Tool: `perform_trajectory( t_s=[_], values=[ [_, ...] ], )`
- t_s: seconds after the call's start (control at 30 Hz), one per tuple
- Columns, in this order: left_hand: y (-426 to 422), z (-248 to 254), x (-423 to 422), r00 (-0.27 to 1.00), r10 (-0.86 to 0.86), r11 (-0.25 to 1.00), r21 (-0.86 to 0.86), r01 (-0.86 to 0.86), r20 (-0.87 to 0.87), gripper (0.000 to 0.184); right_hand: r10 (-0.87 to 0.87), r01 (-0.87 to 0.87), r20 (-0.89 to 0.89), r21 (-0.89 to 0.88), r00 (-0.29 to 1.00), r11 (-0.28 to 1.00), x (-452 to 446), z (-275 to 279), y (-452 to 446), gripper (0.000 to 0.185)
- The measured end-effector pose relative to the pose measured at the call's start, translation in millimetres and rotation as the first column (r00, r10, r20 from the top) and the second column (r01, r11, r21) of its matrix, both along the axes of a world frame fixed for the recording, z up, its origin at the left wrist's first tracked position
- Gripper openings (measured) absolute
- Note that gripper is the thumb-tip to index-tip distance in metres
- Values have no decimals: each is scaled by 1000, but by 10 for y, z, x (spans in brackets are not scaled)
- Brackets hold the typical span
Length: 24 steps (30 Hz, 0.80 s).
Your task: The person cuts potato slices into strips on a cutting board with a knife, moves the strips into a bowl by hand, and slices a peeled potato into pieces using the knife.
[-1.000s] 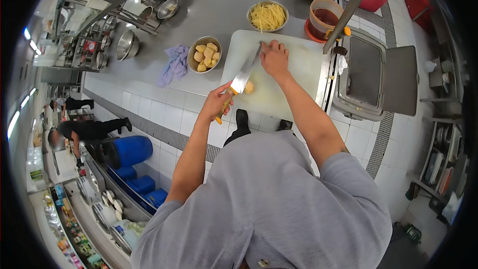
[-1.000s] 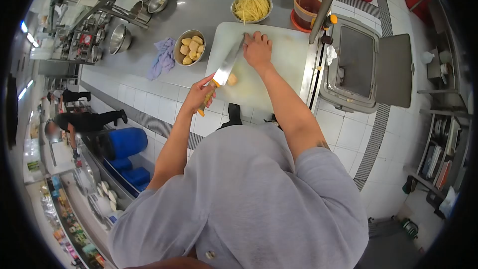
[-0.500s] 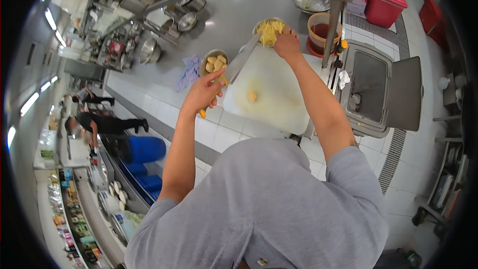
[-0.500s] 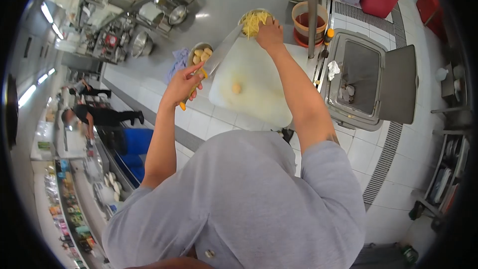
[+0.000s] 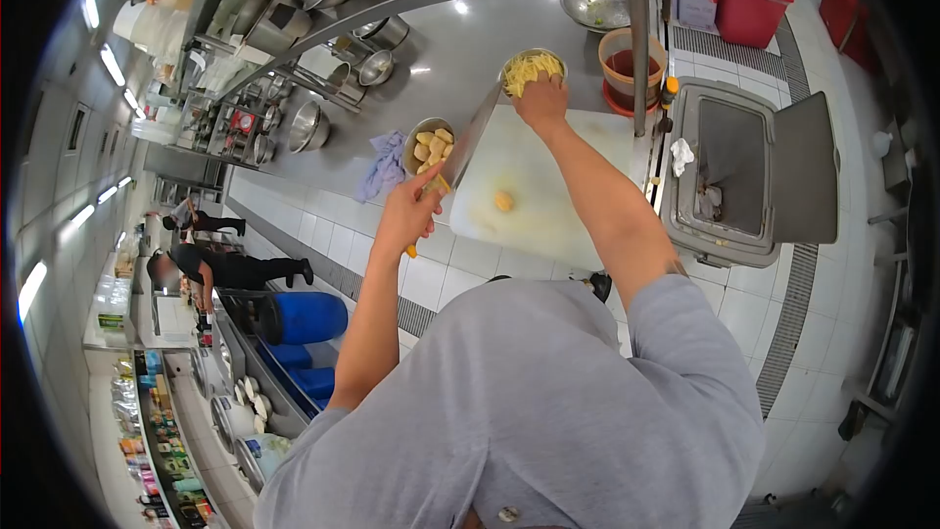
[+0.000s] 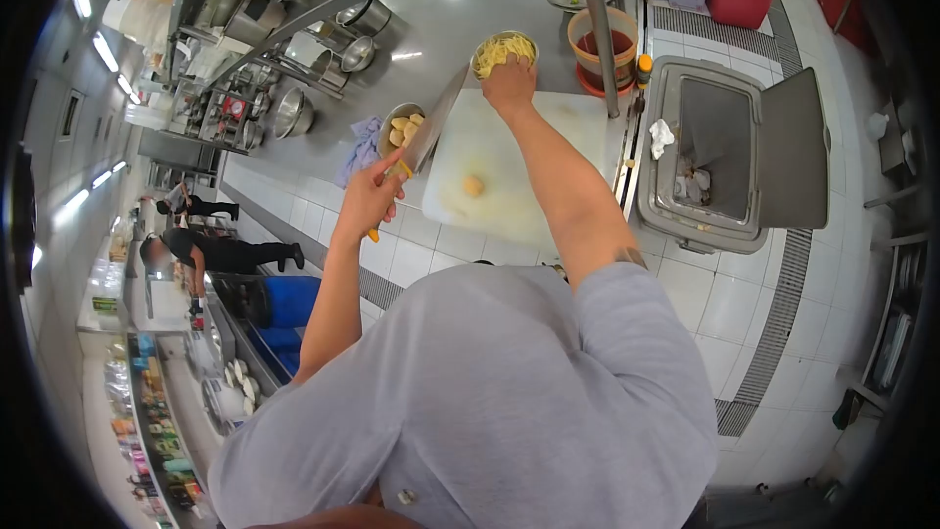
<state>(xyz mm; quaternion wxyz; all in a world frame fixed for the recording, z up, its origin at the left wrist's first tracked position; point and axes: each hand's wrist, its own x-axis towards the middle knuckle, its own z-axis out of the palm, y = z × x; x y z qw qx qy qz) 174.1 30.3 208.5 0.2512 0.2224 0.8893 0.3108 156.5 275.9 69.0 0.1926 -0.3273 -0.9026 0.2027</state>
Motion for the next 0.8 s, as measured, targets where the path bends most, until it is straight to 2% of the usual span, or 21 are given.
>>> perform_trajectory(
  t_s=[0.07,0.17,0.3,0.37,0.5,0.57,0.6,0.67,0.7,0.77,0.8],
  values=[
    [-173,-34,-48,1000,15,1000,-1,-15,-14,57,-18,24,62,-98,998,995,-88,6,-22,40],
    [-512,-128,-179,997,76,996,51,-78,26,57,-94,96,19,-159,995,983,-202,111,-17,38],
    [-794,-102,-194,982,172,979,98,-179,80,57,-53,53,12,-80,999,995,-311,54,-26,43],
    [-901,-115,-263,976,189,975,100,-200,103,56,19,-6,132,-98,991,995,-381,76,-66,39],
    [-1226,-311,-589,968,169,968,152,-198,183,56,-68,74,159,-27,985,997,-657,80,-122,38],
    [-1316,-244,-699,973,173,970,146,-195,152,57,-70,65,-87,-60,994,996,-737,85,-78,33],
    [-1384,-248,-765,967,185,966,150,-212,174,57,-56,52,-66,-50,996,997,-741,82,-84,33],
    [-1551,-292,-961,964,171,953,213,-214,205,58,33,-92,-314,-175,949,980,-741,171,-62,35],
    [-1654,-367,-1062,961,164,950,225,-214,222,58,35,-87,-300,-161,953,983,-748,210,-85,35],
    [-1804,-508,-1257,953,154,941,255,-223,262,58,-26,-43,-229,-293,973,955,-763,296,-141,31],
    [-1827,-517,-1324,952,142,939,266,-216,272,58,-32,-32,-222,-280,974,960,-785,329,-178,31]
  ],
)
